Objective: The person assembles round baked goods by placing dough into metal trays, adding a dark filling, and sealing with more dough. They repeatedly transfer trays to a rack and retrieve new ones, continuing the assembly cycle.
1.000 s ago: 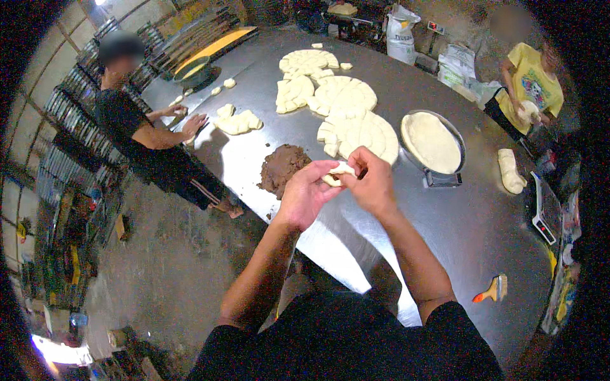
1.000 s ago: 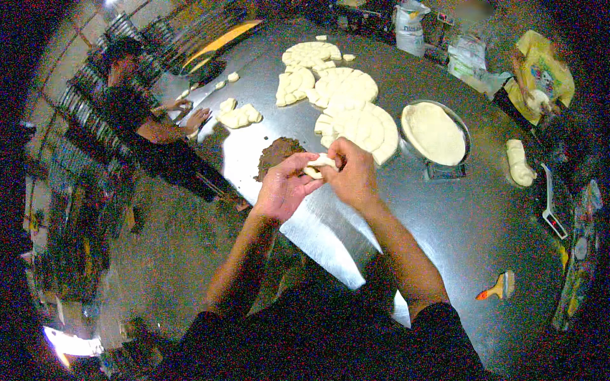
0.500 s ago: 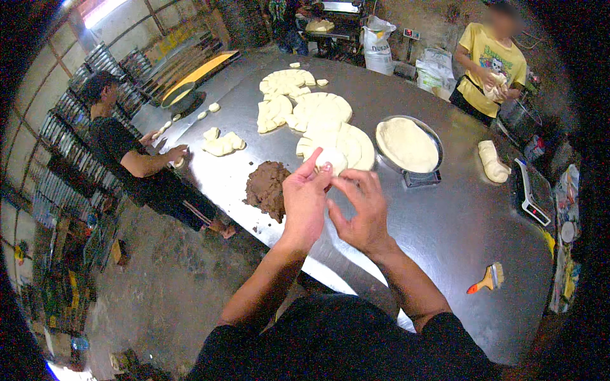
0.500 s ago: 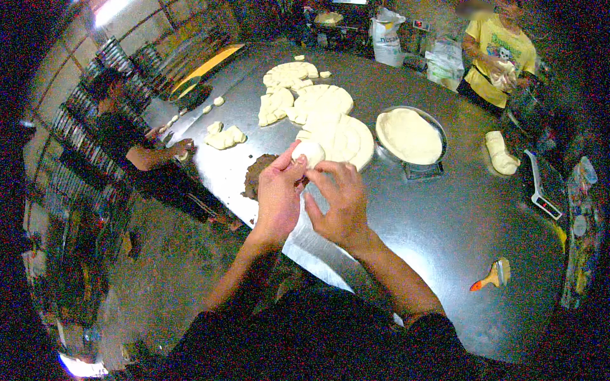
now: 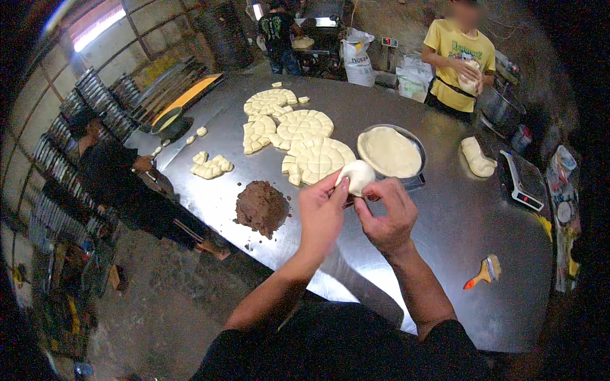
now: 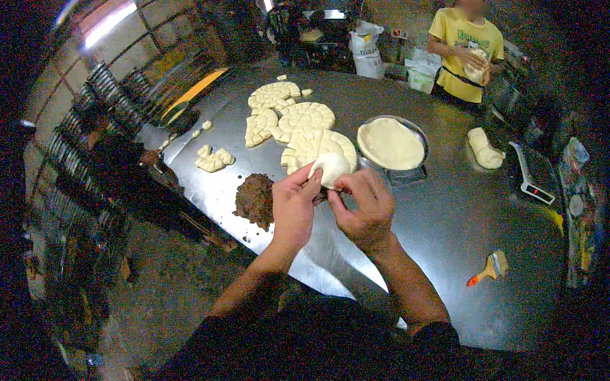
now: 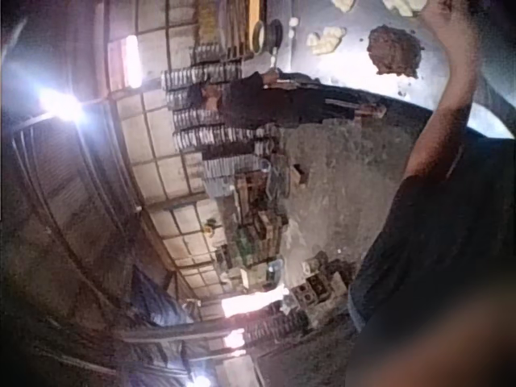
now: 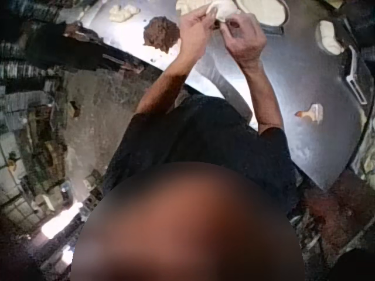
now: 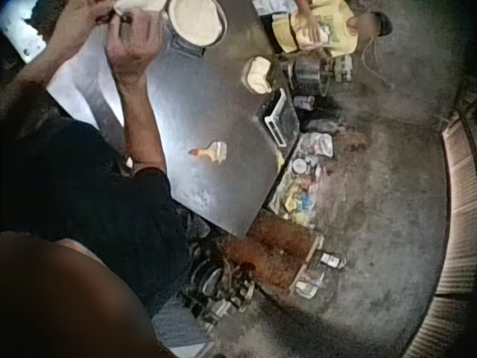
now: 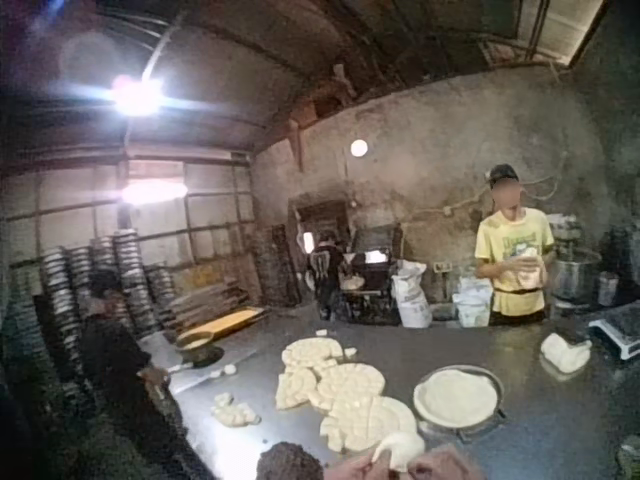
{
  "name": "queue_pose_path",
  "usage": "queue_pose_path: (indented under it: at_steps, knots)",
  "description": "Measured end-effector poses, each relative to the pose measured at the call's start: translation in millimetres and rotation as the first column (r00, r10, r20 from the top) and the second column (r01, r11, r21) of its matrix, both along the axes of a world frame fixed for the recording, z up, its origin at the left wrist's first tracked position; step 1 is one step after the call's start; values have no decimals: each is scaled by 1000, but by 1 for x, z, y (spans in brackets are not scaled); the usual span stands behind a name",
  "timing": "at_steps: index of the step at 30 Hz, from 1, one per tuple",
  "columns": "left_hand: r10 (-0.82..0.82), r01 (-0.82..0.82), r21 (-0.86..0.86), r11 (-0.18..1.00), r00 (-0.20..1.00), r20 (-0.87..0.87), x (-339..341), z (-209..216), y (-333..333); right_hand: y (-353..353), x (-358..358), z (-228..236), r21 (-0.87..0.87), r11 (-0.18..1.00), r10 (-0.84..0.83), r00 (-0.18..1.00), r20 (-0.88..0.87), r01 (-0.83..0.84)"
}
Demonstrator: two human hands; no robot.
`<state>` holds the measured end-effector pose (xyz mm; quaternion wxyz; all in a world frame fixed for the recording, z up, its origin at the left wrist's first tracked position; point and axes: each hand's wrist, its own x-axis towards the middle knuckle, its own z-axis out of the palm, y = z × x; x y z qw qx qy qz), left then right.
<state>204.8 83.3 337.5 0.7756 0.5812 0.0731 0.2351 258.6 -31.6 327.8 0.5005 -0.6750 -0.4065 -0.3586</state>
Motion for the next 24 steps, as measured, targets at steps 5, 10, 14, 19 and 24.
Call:
queue_pose_path:
  at_steps: [5,10,14,19,24]
  knots:
    - [-46,41,262,964,999,16,6,3,-8,-16,-2,0,-15,999,-33,994,105,35]
    - [38,-35,294,955,999,-5,8,1,-21,-24,1,-1,68,995,-67,998,-10,68]
    - [-73,109,337,935,990,-118,7,-4,-22,-30,-1,-5,-96,984,-145,988,44,149]
    - [-114,112,68,991,993,28,4,-14,-23,-36,-5,-13,-9,999,-49,993,104,50]
    - [-105,152,408,900,985,-136,3,-27,-26,-34,-4,-32,-80,990,-109,993,43,112]
